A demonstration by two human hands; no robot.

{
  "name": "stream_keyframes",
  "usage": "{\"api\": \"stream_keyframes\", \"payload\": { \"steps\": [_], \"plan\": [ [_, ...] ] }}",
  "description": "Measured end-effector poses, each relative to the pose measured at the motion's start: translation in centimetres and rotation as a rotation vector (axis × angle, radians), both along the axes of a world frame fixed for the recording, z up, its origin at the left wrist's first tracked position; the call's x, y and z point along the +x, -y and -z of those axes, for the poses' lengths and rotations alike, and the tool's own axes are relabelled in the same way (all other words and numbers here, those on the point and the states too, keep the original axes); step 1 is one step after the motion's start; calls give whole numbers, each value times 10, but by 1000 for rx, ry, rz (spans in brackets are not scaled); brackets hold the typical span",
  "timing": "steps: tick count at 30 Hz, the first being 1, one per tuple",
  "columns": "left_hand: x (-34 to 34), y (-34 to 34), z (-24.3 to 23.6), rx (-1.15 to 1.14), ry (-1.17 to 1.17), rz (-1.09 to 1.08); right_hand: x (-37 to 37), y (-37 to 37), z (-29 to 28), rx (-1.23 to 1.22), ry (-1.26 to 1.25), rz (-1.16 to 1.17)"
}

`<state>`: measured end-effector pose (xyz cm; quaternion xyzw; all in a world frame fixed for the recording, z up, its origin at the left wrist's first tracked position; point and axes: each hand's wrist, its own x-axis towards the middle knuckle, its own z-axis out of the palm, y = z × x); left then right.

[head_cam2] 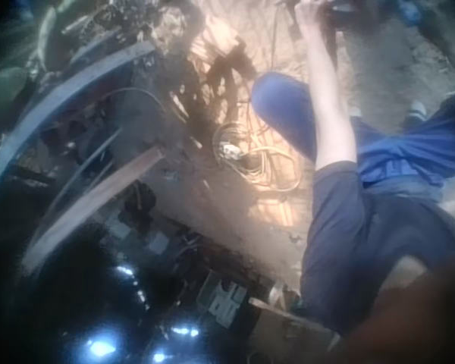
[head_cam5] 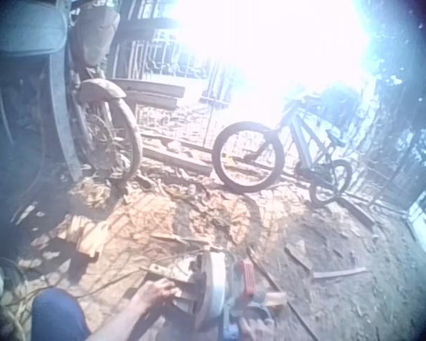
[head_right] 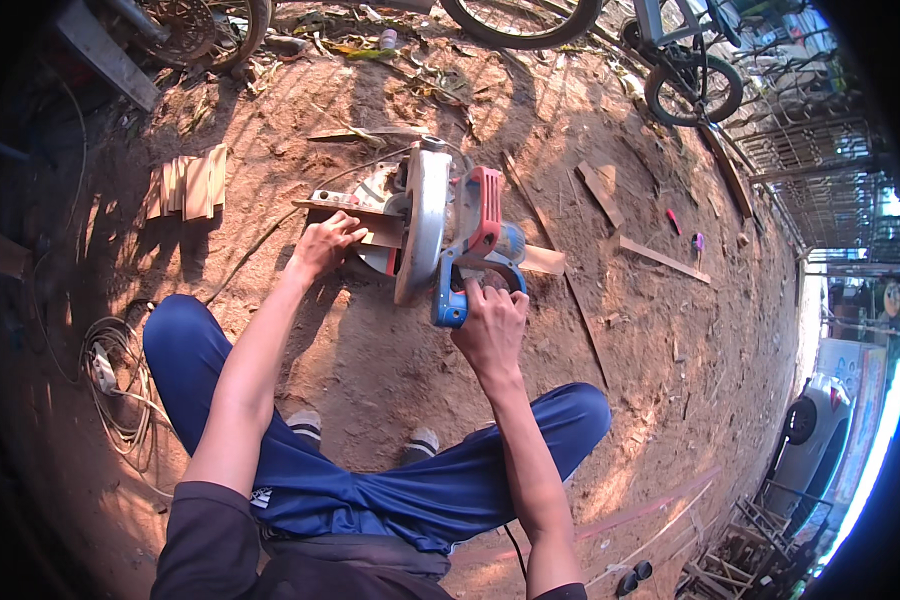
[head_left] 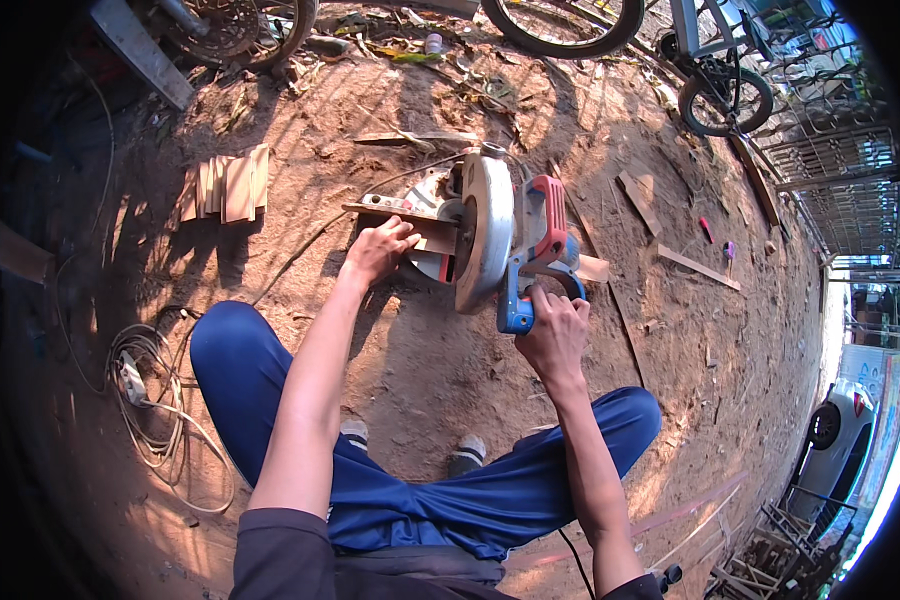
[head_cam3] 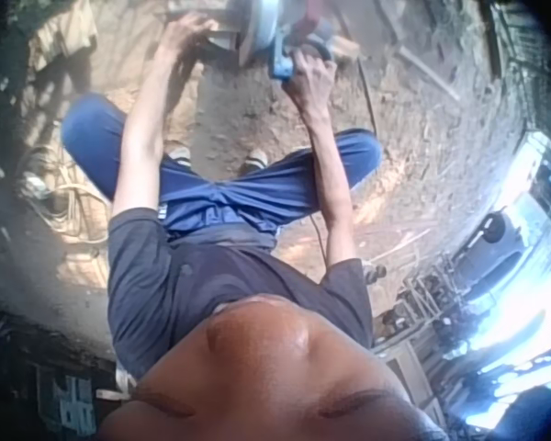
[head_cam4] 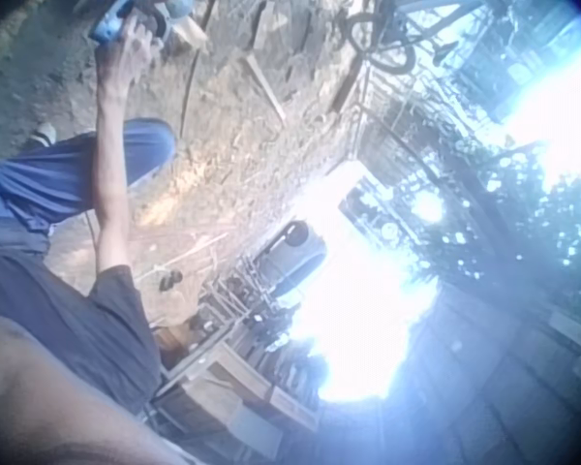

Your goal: The person uses a miter saw to cut a small piece of wood, then picks up the cut pieces to check them.

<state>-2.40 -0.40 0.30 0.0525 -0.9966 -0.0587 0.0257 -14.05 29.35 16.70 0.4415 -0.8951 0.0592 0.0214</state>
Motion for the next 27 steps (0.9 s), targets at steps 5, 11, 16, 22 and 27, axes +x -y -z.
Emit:
{"api": "stream_keyframes", "payload": {
  "steps": [5,11,16,22,27],
  "plan": [
    [2,5,11,-43,14,11,0,0,0,8,14,3],
    [4,6,20,-61,-31,61,0,0,-1,0,17,13],
    [4,7,23,-68,-30,54,0,1,-1,-6,0,-9],
    [5,10,11,20,61,36,0,0,0,-12,11,-3],
    [5,4,5,20,-54,23,2,-1,1,-17,-5,-4]
  ]
}}
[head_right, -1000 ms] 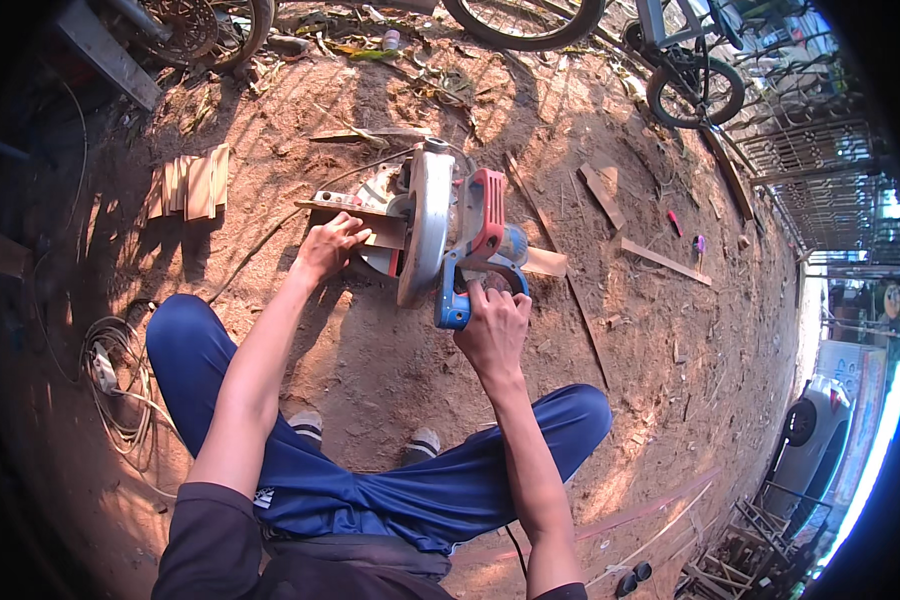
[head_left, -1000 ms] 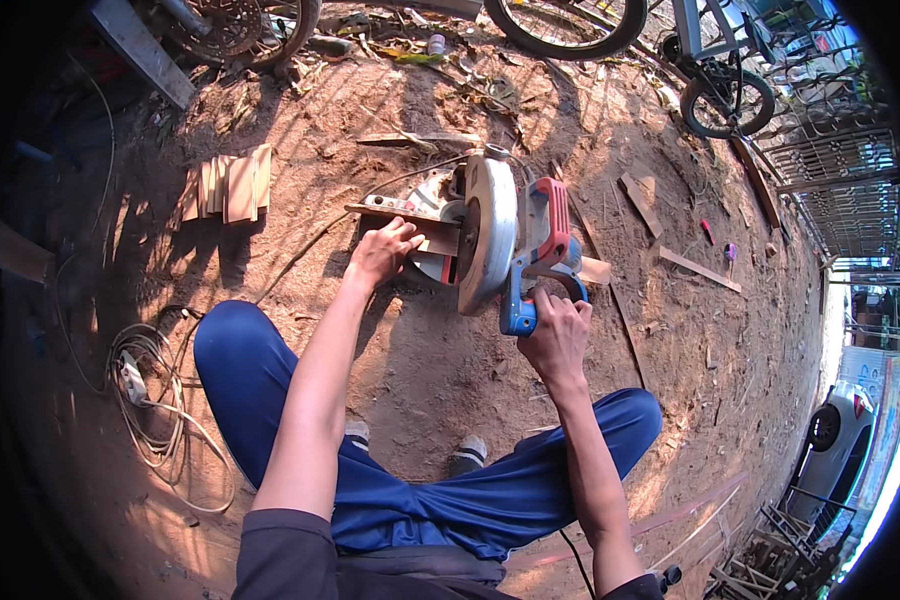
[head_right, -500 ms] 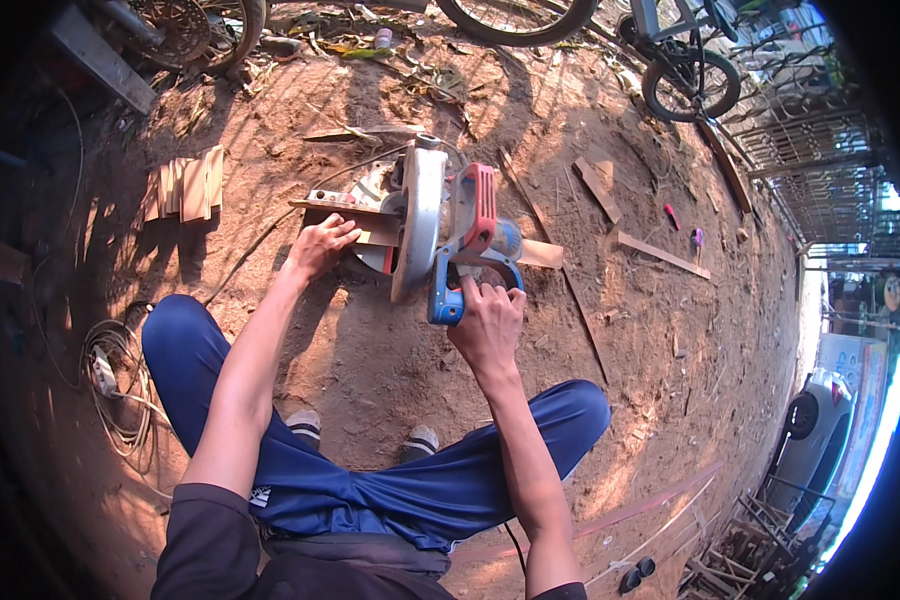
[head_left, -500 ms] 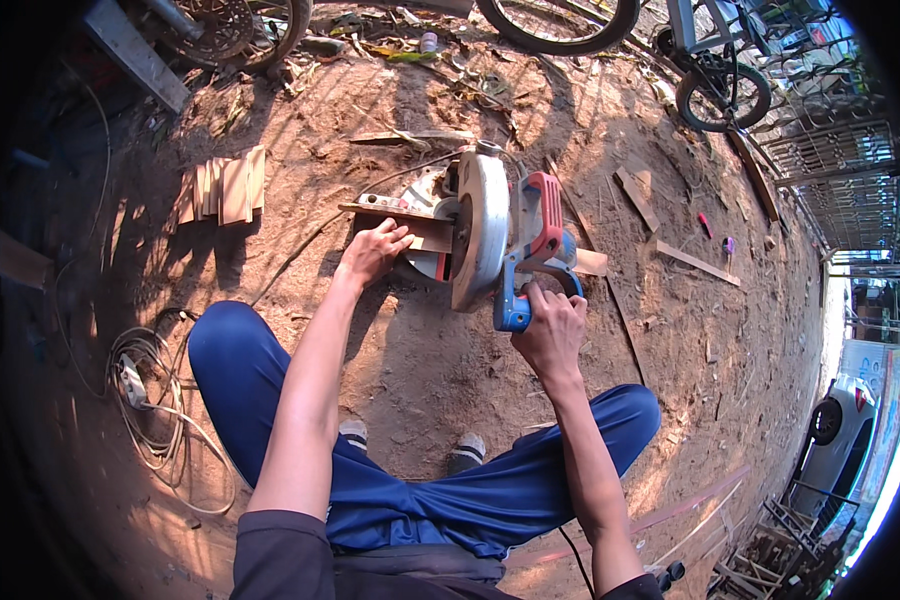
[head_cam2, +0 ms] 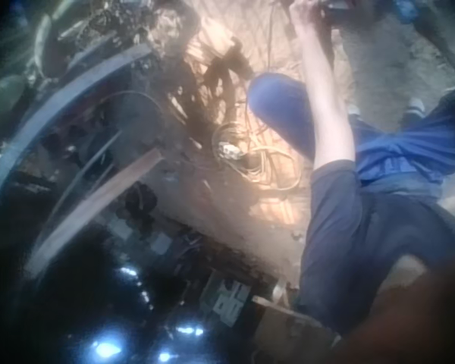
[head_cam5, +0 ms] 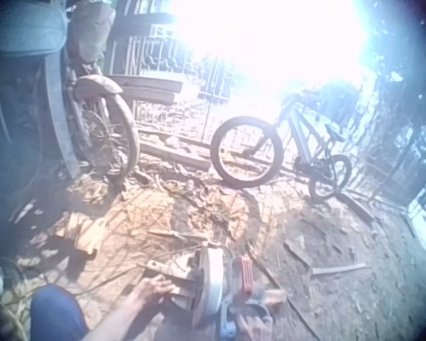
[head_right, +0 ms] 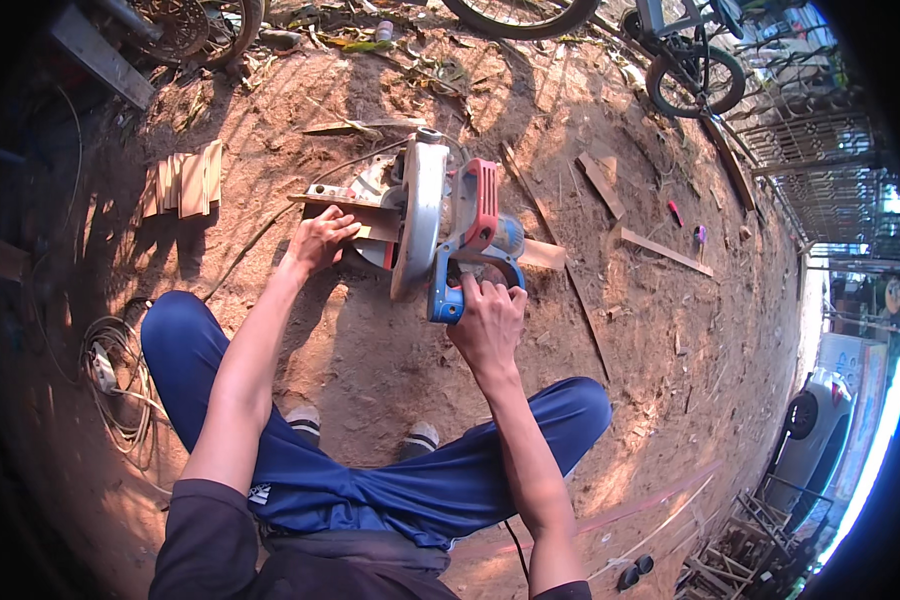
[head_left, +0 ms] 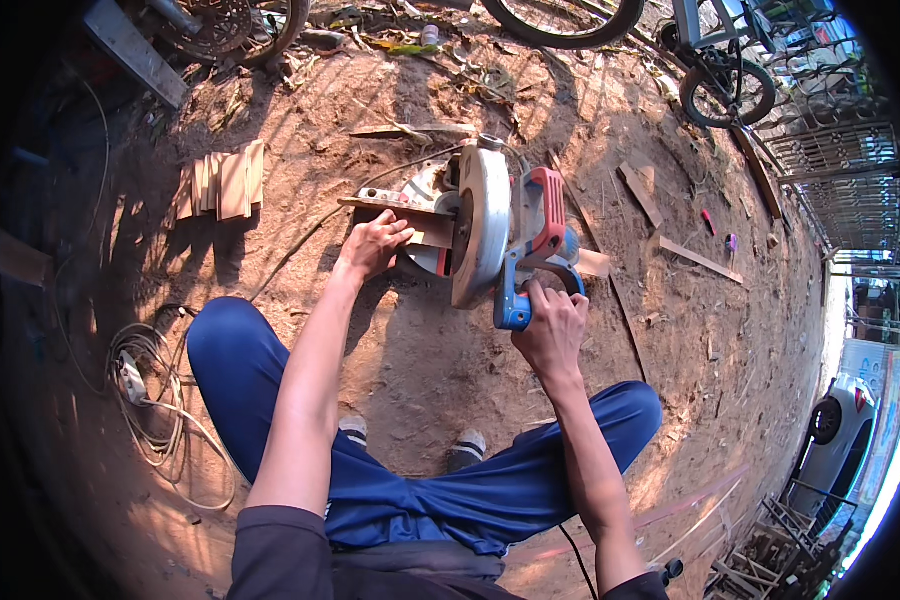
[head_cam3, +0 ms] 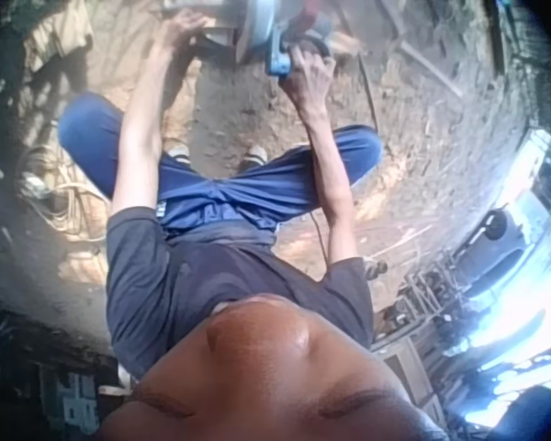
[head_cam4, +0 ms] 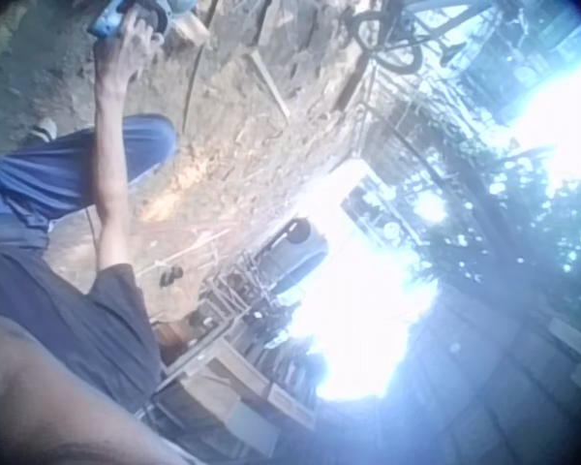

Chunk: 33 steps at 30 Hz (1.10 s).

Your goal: The person uses a miter saw to cut a small piece of wood, then picks up the cut pieces to check them.

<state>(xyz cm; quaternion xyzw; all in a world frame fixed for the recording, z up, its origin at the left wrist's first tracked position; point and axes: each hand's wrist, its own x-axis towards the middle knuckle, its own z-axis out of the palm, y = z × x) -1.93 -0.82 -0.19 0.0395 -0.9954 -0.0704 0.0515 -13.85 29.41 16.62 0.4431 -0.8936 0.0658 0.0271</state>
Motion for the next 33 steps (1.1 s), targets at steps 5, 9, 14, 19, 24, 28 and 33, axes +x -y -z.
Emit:
{"api": "stream_keyframes", "payload": {
  "steps": [5,9,14,19,24,28,33],
  "plan": [
    [-13,-6,11,46,-139,-49,1,0,3,19,1,11],
    [-13,-11,18,181,-178,-145,1,1,3,2,-5,12],
    [-13,-15,15,287,-211,-231,1,1,1,0,6,9],
    [-14,-16,10,268,-219,-226,1,-1,3,-3,15,3],
    [-12,-14,15,274,-196,-214,0,-2,7,-48,-23,-28],
    [-12,-15,19,298,-201,-248,0,-2,7,-41,-37,-21],
    [-11,-14,22,270,-253,-219,0,0,4,22,0,18]
  ]
}}
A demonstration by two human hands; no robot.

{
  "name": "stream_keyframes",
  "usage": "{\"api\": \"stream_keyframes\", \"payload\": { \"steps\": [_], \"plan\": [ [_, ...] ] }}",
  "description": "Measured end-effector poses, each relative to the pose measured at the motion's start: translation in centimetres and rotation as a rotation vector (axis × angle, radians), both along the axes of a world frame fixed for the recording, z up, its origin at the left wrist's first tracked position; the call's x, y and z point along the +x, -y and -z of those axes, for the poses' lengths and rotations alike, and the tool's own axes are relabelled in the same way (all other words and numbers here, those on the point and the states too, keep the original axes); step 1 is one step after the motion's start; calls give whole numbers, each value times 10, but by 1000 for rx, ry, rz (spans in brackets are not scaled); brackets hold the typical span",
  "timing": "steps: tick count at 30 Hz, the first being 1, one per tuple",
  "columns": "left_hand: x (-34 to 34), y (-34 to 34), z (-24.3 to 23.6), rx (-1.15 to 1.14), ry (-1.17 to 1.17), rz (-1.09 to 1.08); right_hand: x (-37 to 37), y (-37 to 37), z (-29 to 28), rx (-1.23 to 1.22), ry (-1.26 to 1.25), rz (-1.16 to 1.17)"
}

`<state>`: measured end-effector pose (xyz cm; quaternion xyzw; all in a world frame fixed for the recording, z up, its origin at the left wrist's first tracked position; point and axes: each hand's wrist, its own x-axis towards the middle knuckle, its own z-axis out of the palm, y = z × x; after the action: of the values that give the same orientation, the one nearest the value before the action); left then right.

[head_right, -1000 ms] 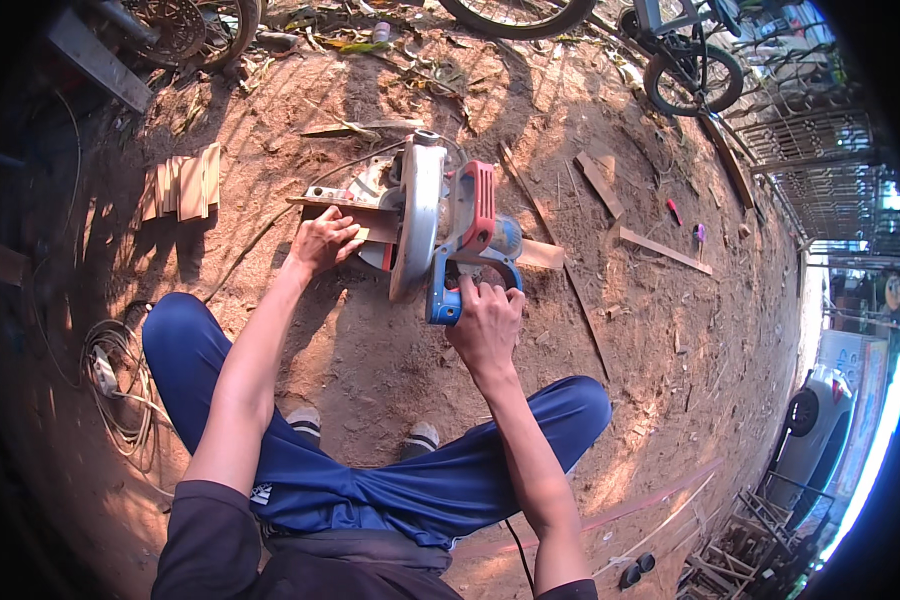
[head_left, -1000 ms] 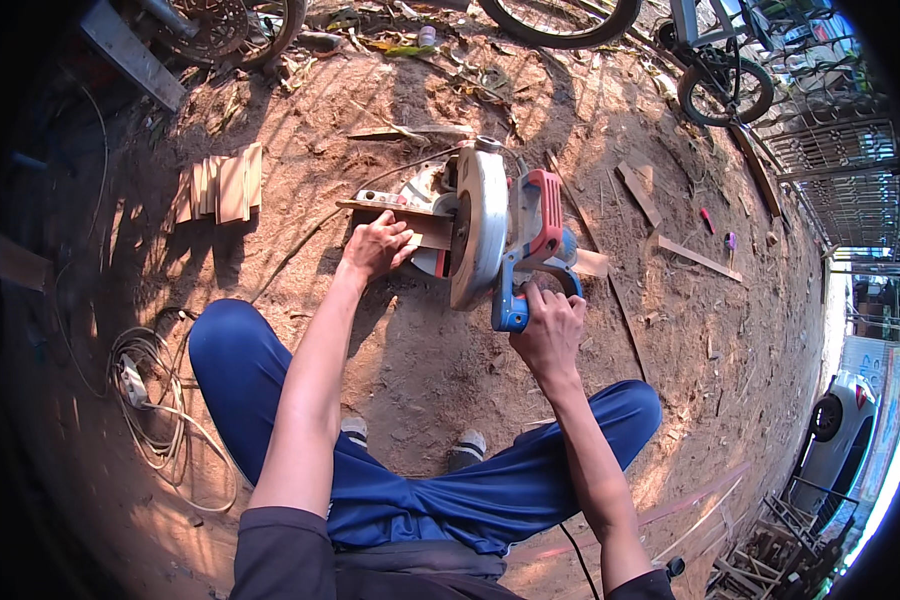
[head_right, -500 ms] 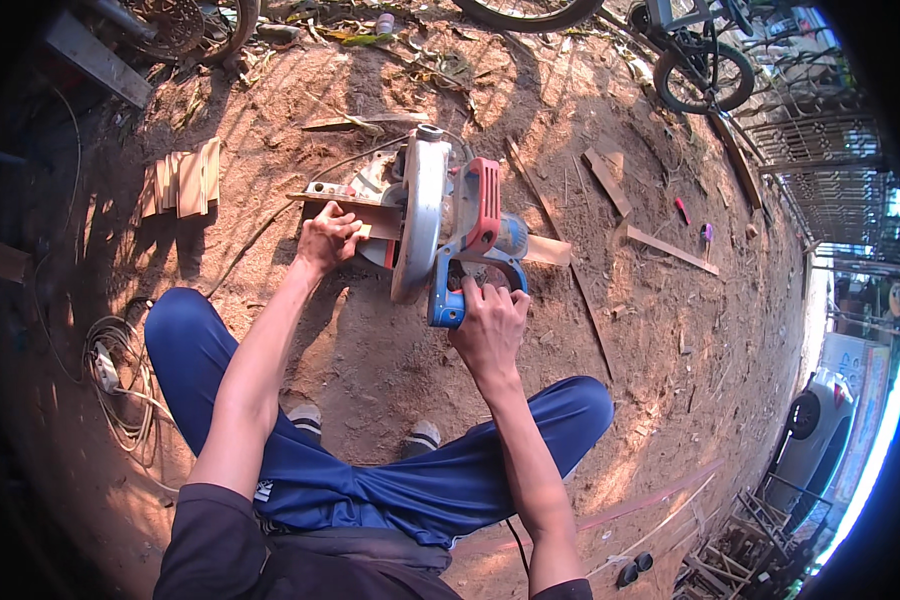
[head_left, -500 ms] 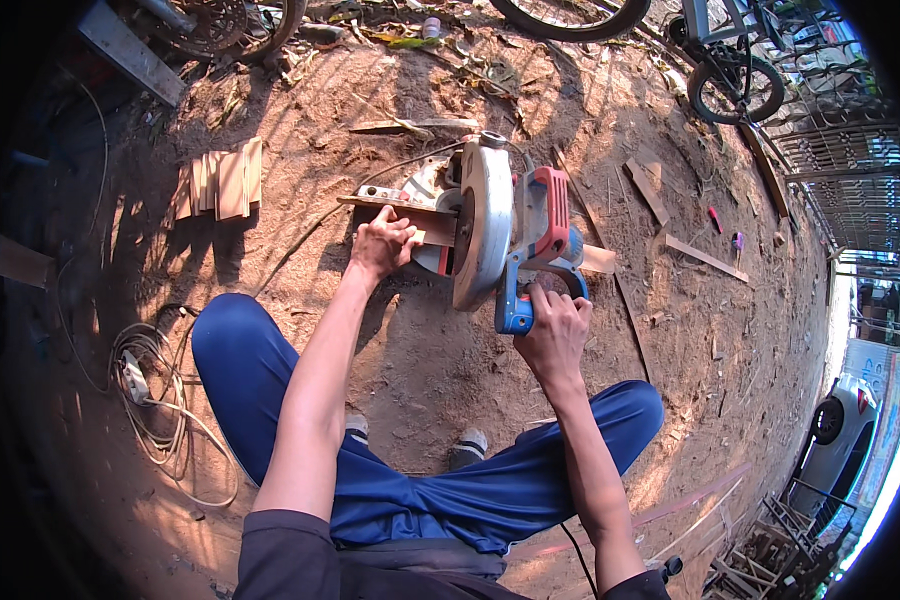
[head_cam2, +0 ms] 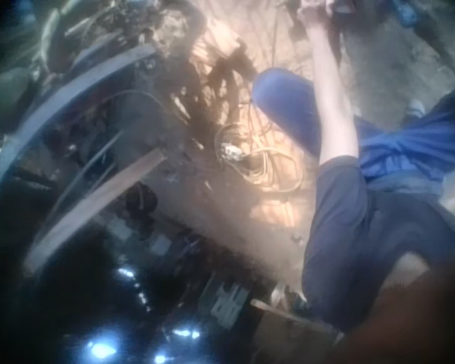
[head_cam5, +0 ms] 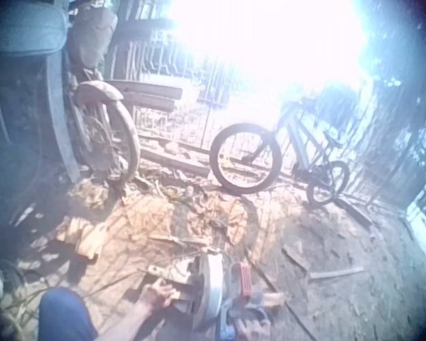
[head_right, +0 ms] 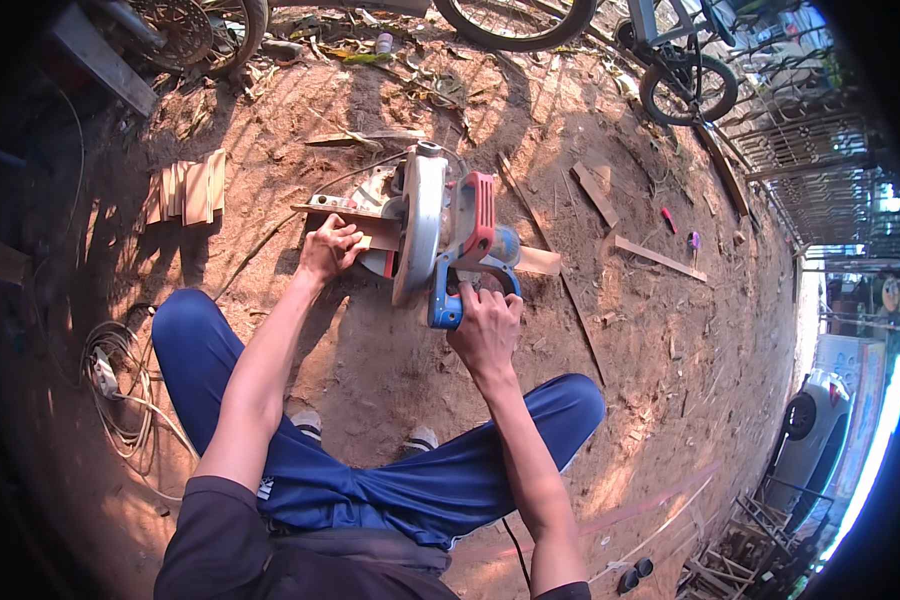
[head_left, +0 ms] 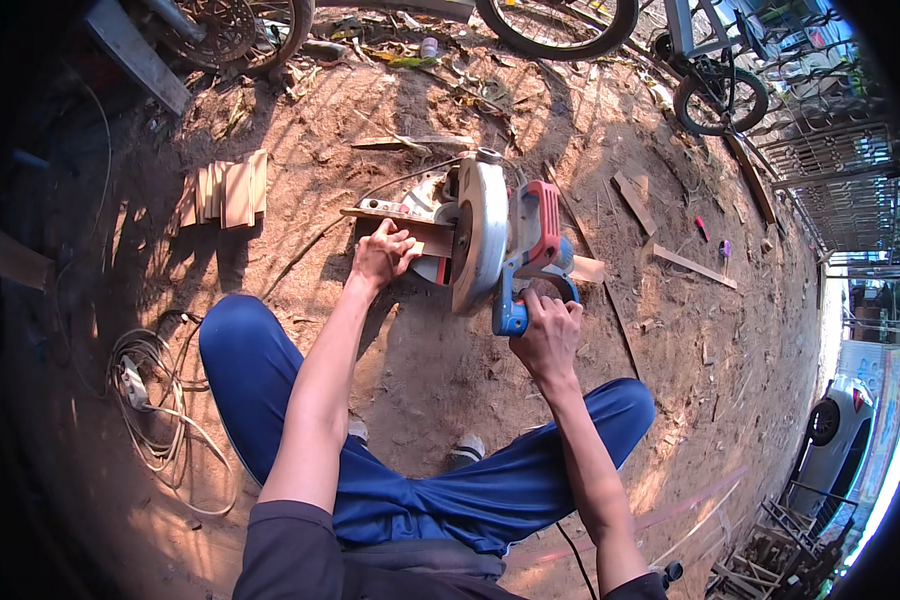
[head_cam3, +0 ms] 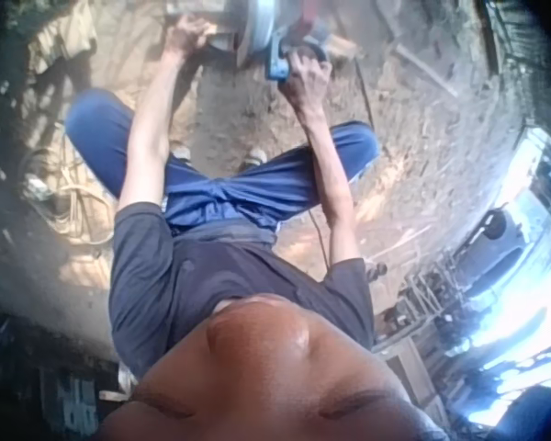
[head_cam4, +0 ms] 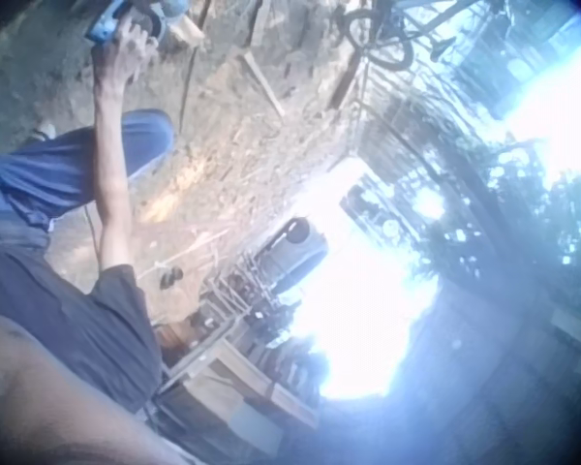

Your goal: The person uses a miter saw to cut a small piece of wood, then picks up the cut pieces to check them.

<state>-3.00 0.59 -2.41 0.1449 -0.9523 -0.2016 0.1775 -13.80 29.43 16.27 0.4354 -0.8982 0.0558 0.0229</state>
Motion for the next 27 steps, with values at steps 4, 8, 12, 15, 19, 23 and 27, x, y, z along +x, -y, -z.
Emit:
{"api": "stream_keyframes", "payload": {
  "steps": [4,8,12,15,19,23,27],
  "plan": [
    [0,0,6,201,-65,-15,-1,2,-5,-54,-15,-18],
    [3,0,4,-1,-92,38,-5,3,-13,-39,1,-17],
    [3,0,-5,-47,-26,61,-5,4,-17,-23,12,-16],
    [0,3,-8,-105,15,62,-4,4,-17,-27,6,-9],
    [0,6,-5,-18,-22,51,-5,4,-16,-47,17,-13],
    [2,-1,-12,56,62,-2,-5,5,-16,-55,-13,-21],
    [0,-5,-26,1,114,11,-5,5,-17,-52,12,-15]
  ]
}}
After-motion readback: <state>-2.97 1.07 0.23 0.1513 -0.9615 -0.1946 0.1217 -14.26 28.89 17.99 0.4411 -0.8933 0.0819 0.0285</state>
